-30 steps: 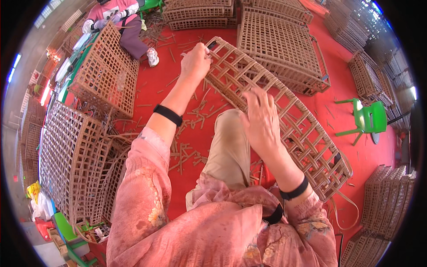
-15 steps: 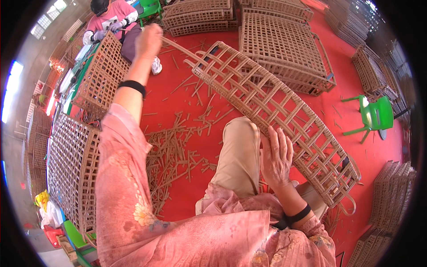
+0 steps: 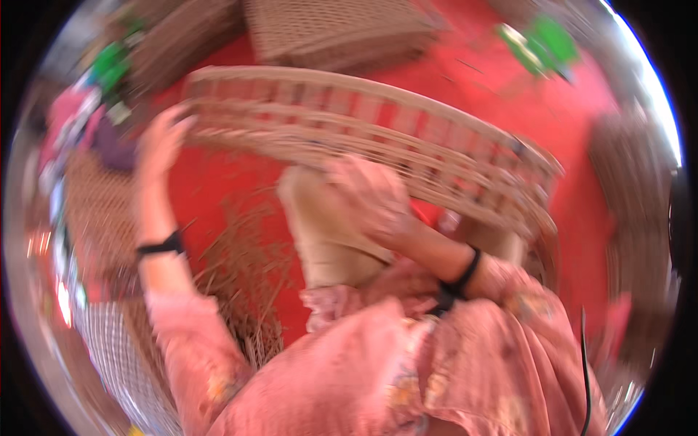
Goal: The person is weaving thin bamboo or rattan strips into a rectangular frame to create a basket or furniture part.
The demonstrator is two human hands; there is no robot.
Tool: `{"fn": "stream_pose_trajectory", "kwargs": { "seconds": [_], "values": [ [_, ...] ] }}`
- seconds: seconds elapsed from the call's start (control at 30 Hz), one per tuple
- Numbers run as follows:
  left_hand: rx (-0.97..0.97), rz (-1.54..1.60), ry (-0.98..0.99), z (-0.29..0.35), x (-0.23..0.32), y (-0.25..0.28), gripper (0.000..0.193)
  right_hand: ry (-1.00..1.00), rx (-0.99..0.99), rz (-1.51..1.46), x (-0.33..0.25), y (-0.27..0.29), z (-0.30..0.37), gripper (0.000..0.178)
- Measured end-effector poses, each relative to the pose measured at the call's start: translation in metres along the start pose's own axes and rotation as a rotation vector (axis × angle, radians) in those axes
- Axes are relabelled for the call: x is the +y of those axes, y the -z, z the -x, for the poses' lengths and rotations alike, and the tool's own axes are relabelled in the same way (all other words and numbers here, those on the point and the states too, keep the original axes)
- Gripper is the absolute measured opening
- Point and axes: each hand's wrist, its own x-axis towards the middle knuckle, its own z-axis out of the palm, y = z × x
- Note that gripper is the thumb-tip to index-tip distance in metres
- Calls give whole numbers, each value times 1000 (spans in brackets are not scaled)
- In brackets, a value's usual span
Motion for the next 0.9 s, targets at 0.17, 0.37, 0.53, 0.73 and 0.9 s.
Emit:
{"fn": "stream_pose_trajectory", "kwargs": {
  "seconds": [0.17, 0.37, 0.53, 0.73, 0.9],
  "values": [
    [-105, -562, -598, -12, -71, 65, 17, 266, 74, 374, -4, 6, -22, 47],
    [166, -460, -387, -72, -135, 76, 24, 315, 124, 399, 1, 10, -19, 45],
    [52, -627, -249, -105, -172, 60, 34, 280, 95, 306, -7, 9, -18, 49],
    [443, -755, -5, -87, -126, 23, 44, 245, 18, -49, 0, 33, -23, 39],
    [356, -427, -126, -27, 3, 5, 38, -66, 165, 28, 58, 137, -40, 32]
  ]
}}
